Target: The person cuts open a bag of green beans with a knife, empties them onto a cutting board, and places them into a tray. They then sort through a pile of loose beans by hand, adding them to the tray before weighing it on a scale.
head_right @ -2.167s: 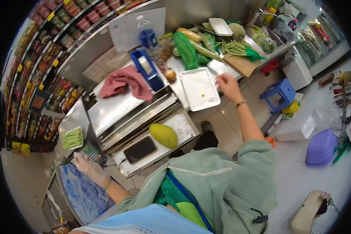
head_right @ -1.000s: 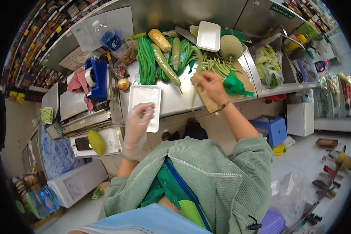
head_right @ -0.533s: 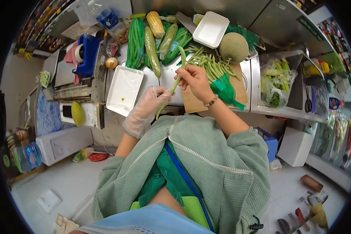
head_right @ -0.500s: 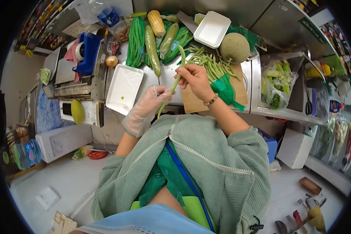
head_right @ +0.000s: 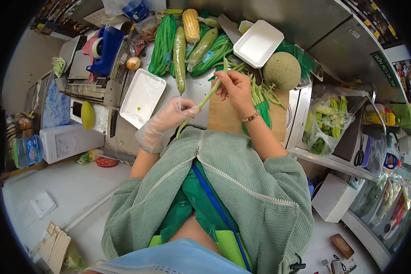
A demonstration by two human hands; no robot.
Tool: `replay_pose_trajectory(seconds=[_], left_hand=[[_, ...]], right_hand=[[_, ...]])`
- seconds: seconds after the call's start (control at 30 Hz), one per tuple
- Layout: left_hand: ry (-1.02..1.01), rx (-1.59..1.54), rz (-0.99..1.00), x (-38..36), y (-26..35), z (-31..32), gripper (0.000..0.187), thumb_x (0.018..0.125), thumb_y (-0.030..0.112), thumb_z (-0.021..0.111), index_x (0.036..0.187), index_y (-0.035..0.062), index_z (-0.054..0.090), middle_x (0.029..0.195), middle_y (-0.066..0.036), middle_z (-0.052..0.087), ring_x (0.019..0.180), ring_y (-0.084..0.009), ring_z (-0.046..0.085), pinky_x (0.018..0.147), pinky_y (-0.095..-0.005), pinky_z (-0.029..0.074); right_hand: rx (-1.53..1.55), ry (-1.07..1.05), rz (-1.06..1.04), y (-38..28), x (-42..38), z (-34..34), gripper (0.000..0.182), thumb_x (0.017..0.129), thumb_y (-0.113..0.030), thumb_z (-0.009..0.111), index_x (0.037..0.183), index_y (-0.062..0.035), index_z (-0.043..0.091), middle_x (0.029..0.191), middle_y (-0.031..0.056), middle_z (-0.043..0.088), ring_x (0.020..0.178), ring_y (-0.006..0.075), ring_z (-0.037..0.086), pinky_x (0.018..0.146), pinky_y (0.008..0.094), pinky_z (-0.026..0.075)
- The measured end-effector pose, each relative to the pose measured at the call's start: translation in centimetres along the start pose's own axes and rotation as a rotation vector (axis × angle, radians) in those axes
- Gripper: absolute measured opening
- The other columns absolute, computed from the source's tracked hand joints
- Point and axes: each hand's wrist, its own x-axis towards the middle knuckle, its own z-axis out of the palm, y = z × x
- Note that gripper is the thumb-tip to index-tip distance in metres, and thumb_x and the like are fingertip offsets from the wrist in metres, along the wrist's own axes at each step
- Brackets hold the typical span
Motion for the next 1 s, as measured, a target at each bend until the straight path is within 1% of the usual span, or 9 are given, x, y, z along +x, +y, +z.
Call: replay_pose_trajectory(seconds=[0.23,0.33,0.37,0.47,0.5,0.6,0.63,0.83,1.0], left_hand=[[-0.052,-0.018,0.009,2.1,-0.7,1.1,0.021,0.09,0.02,0.062,0.086,-0.0002,0.064,0.073,0.004,0.056,0.067,-0.0051,0.048,0.062,-0.0235,0.042],[0.02,-0.001,0.037,3.0,-1.7,1.6,0.02,0.09,0.021,0.062,0.086,0.0009,0.063,0.075,0.003,0.057,0.067,-0.0047,0.049,0.061,-0.0225,0.042],[0.057,0.002,0.043,3.2,-2.0,2.0,0.02,0.091,0.021,0.062,0.086,0.0014,0.063,0.075,0.003,0.058,0.067,-0.0044,0.049,0.06,-0.0219,0.042],[0.252,-0.265,-0.019,3.5,-2.7,2.8,0.018,0.091,0.019,0.061,0.091,0.0017,0.06,0.077,0.001,0.059,0.069,-0.0045,0.051,0.061,-0.0201,0.043],[0.278,-0.274,-0.018,3.5,-2.8,3.0,0.017,0.092,0.018,0.061,0.092,0.0017,0.059,0.078,0.0,0.059,0.069,-0.0049,0.052,0.061,-0.02,0.043],[0.339,-0.343,-0.02,3.3,-2.8,3.5,0.015,0.091,0.015,0.061,0.094,0.0012,0.057,0.078,-0.002,0.06,0.069,-0.0065,0.056,0.061,-0.0203,0.044],[0.354,-0.404,-0.023,3.1,-2.6,3.8,0.014,0.09,0.014,0.062,0.094,0.0007,0.058,0.077,-0.002,0.06,0.069,-0.0072,0.057,0.062,-0.0209,0.045],[0.373,-0.598,0.159,4.4,-3.9,4.8,0.014,0.091,0.014,0.06,0.097,0.001,0.058,0.078,-0.002,0.059,0.064,-0.0082,0.056,0.06,-0.0215,0.046],[0.359,-0.679,0.2,5.1,0.6,5.9,0.017,0.093,0.017,0.061,0.098,0.0013,0.062,0.072,0.001,0.055,0.056,-0.0062,0.05,0.053,-0.0208,0.043]], right_hand=[[-0.06,-0.004,0.049,0.2,0.7,-3.3,0.028,0.094,-0.021,0.058,0.091,0.0045,0.069,0.069,0.005,0.063,0.053,0.0066,0.056,0.042,0.0193,0.043],[-0.034,0.037,0.155,-0.4,1.2,-5.4,0.029,0.096,-0.023,0.055,0.096,0.0038,0.068,0.073,0.0053,0.065,0.054,0.007,0.055,0.044,0.0187,0.044],[-0.056,0.085,0.149,-0.9,1.3,-5.6,0.032,0.093,-0.026,0.059,0.088,0.0043,0.069,0.068,0.005,0.062,0.052,0.0075,0.054,0.044,0.0219,0.044],[-0.868,-0.167,-0.031,0.2,1.2,-8.2,0.033,0.086,-0.028,0.066,0.086,0.0049,0.068,0.067,0.0106,0.063,0.052,0.016,0.056,0.05,0.0287,0.048],[-1.162,-0.338,0.055,-0.7,0.7,-7.3,0.028,0.078,-0.024,0.069,0.079,0.0037,0.066,0.069,0.0173,0.063,0.057,0.0288,0.06,0.057,0.0373,0.05],[-1.564,-0.365,-0.044,2.7,-1.6,-7.0,0.021,0.075,-0.02,0.066,0.073,0.0008,0.064,0.072,0.0194,0.063,0.066,0.0364,0.062,0.059,0.0412,0.049],[-1.601,-0.374,0.045,2.9,-1.7,-6.9,0.019,0.076,-0.019,0.065,0.072,-0.0011,0.063,0.075,0.0174,0.065,0.07,0.037,0.063,0.06,0.0434,0.048],[-0.986,-0.172,-0.101,-1.2,-1.6,-4.9,0.017,0.083,-0.017,0.062,0.081,0.0002,0.059,0.075,0.0152,0.06,0.064,0.0313,0.057,0.058,0.0385,0.045],[-0.89,-0.302,-0.253,-1.8,-2.2,-2.5,0.016,0.087,-0.015,0.062,0.085,0.0005,0.058,0.073,0.0109,0.058,0.061,0.0226,0.055,0.056,0.0336,0.043]])
